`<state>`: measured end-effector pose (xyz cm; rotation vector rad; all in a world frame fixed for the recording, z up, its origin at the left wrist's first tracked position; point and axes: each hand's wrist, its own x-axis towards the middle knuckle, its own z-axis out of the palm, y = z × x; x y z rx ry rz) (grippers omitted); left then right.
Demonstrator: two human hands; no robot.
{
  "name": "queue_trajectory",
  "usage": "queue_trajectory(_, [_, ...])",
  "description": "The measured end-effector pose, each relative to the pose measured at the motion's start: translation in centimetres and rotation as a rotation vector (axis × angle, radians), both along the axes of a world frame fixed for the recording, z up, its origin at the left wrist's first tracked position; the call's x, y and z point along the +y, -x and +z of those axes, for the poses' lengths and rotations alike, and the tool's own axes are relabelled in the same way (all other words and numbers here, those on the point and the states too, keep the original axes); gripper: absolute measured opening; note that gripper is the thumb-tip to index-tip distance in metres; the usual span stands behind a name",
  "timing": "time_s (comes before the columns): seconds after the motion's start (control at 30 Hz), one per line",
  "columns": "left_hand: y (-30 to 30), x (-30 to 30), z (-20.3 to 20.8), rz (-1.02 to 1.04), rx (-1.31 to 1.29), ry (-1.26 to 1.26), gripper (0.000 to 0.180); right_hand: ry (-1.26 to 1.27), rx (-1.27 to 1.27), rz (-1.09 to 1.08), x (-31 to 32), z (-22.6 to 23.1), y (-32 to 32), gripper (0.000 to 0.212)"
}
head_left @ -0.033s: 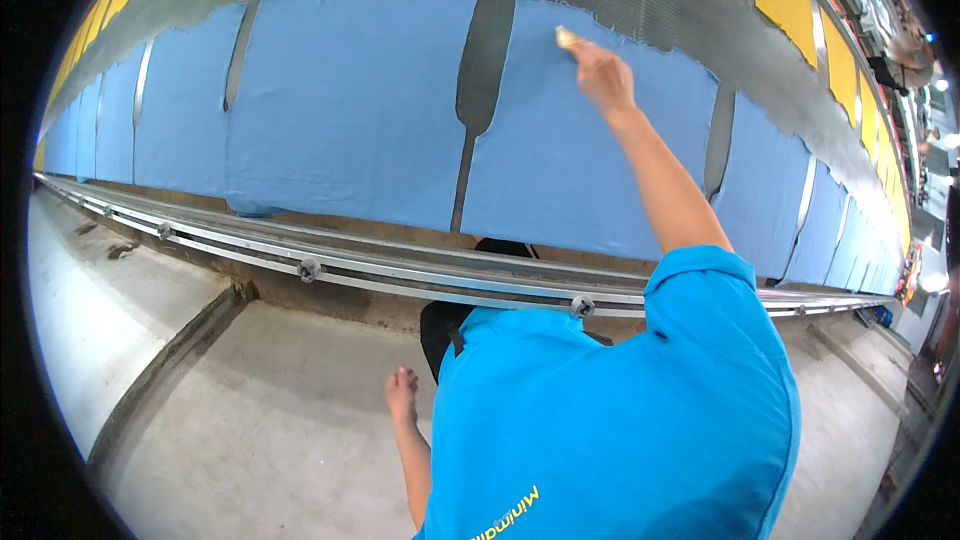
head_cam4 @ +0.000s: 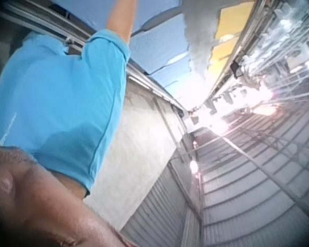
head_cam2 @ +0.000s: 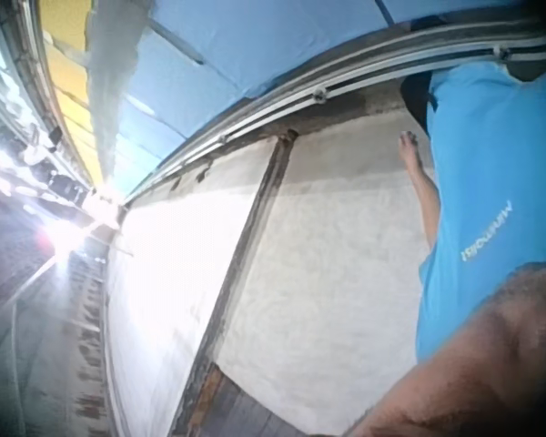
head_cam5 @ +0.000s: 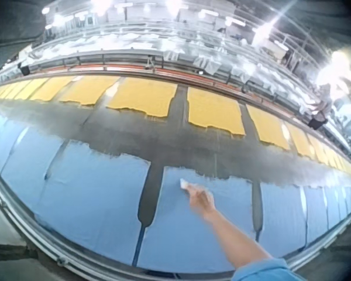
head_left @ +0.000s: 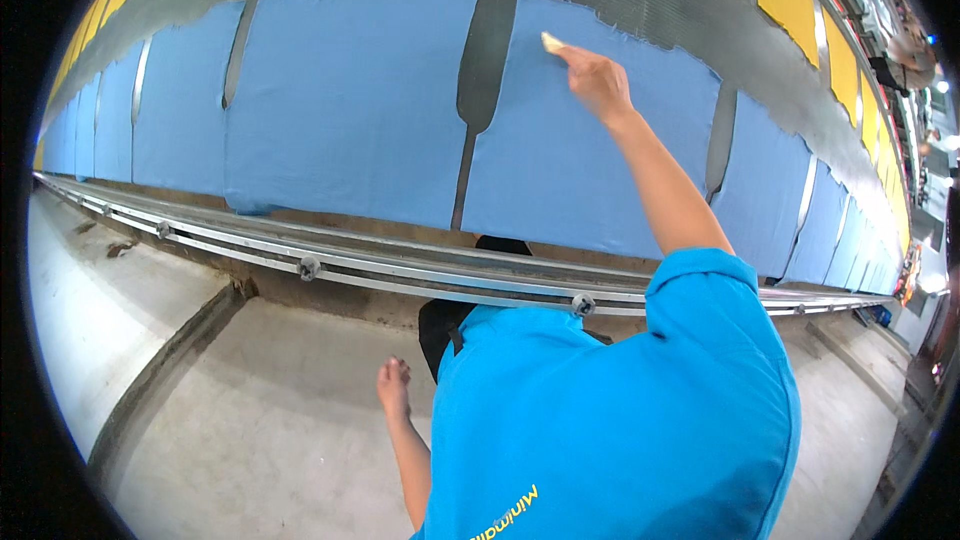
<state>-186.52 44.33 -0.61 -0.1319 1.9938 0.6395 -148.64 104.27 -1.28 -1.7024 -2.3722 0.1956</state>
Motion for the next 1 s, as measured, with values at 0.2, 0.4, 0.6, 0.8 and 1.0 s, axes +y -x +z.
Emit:
queue_trajectory(0.2, [2.2,10.4,4.6,-0.127,0.035,-0.232,0.049,-0.148,0.164,-0.046,1.2,1.7,2.8,0.031])
queue_trajectory(0.4, [2.4,4.0,1.9,-0.112,0.005,-0.101,0.048,0.188,0.234,0.440,-4.0,4.3,9.4,0.032])
queue_trajectory(0.6, [2.8,-4.1,2.9,-0.283,-0.118,0.270,0.046,0.206,0.448,0.268,-3.0,7.0,17.2,0.028])
queue_trajectory(0.8, [5.5,-8.5,2.5,-0.086,-0.109,0.205,0.047,0.031,0.288,0.187,0.4,4.6,26.2,0.029])
queue_trajectory(1.0, [14.3,-1.7,0.6,-0.152,-0.139,0.085,0.045,-0.112,0.000,0.146,0.9,-1.3,32.1,0.019])
